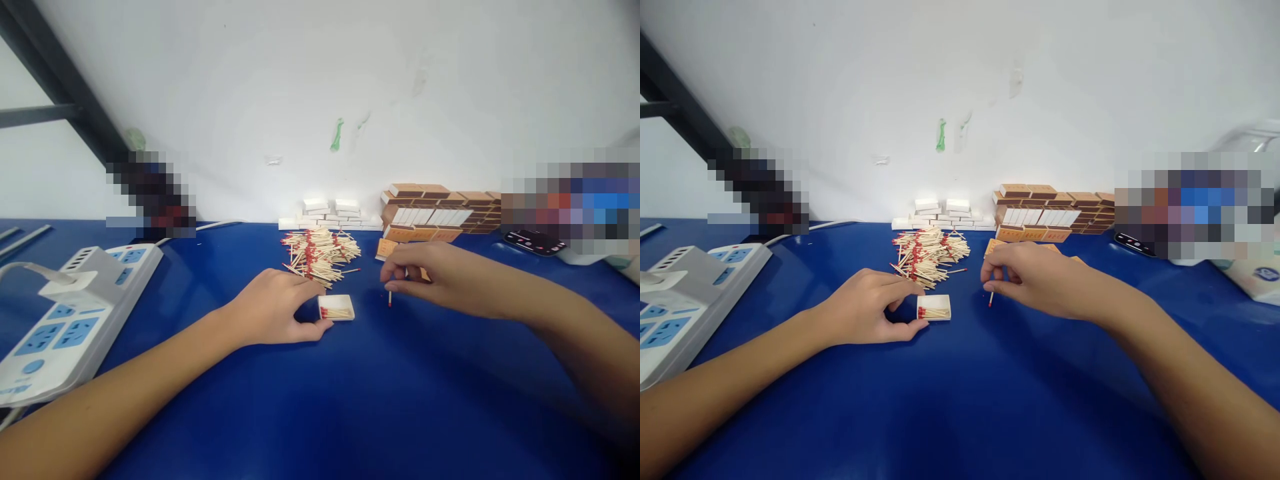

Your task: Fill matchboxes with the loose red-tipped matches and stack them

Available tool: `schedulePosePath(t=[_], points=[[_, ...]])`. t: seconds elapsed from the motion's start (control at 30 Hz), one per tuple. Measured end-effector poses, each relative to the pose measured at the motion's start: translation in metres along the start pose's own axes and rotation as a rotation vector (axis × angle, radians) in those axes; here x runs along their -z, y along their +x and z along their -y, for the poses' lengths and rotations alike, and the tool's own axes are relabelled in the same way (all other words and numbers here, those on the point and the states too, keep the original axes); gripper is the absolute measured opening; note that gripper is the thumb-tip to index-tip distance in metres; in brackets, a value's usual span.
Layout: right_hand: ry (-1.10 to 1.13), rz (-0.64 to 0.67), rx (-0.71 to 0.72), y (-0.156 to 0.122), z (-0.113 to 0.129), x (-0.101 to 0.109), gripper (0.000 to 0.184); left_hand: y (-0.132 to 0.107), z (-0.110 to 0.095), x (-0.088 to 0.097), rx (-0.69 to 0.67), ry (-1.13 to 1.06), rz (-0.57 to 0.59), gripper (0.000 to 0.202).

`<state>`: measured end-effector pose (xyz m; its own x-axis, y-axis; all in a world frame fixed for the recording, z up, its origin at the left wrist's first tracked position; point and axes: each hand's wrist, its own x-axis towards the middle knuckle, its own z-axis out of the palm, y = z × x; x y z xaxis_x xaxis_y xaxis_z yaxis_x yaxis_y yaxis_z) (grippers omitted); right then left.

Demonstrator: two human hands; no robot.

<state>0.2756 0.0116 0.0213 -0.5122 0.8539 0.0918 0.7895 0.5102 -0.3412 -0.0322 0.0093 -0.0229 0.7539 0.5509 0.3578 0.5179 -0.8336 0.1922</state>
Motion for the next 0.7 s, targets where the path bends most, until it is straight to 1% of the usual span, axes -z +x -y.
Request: schedulePosePath(t=[0.1, 0.17, 0.23, 0.3, 0.43, 0.53, 0.6, 0.7], points=[[-0.033, 0.196, -0.066, -0.001, -0.009, 0.002, 0.009, 0.0, 0.0, 0.0, -0.001, 0.006, -0.006, 0.027], [-0.043, 0.264, -0.086, 0.0, -0.012, 0.002, 0.012, 0.001, 0.0, 0.001, -0.002, 0.013, -0.015, 0.027], [-0.029, 0.29, -0.087, 0.002, -0.011, 0.0, 0.018, 0.001, -0.001, 0.001, -0.002, 0.019, -0.027, 0.027], [0.019, 0.241, -0.059, 0.003, -0.003, -0.005, 0.019, 0.002, -0.002, 0.0, -0.001, 0.022, -0.038, 0.027], [0.099, -0.027, 0.006, 0.003, 0.032, -0.024, 0.015, 0.001, -0.003, -0.001, 0.018, 0.017, -0.066, 0.028], [0.092, -0.052, 0.059, 0.003, 0.053, -0.038, 0.01, 0.001, -0.003, -0.001, 0.026, 0.032, -0.061, 0.029], [0.1, -0.074, 0.075, 0.005, 0.053, -0.043, 0.011, 0.0, -0.002, -0.001, 0.021, 0.04, -0.052, 0.03], [0.095, -0.192, 0.058, 0.015, 0.035, -0.046, 0.011, 0.0, -0.002, -0.002, 0.006, 0.027, -0.036, 0.03]])
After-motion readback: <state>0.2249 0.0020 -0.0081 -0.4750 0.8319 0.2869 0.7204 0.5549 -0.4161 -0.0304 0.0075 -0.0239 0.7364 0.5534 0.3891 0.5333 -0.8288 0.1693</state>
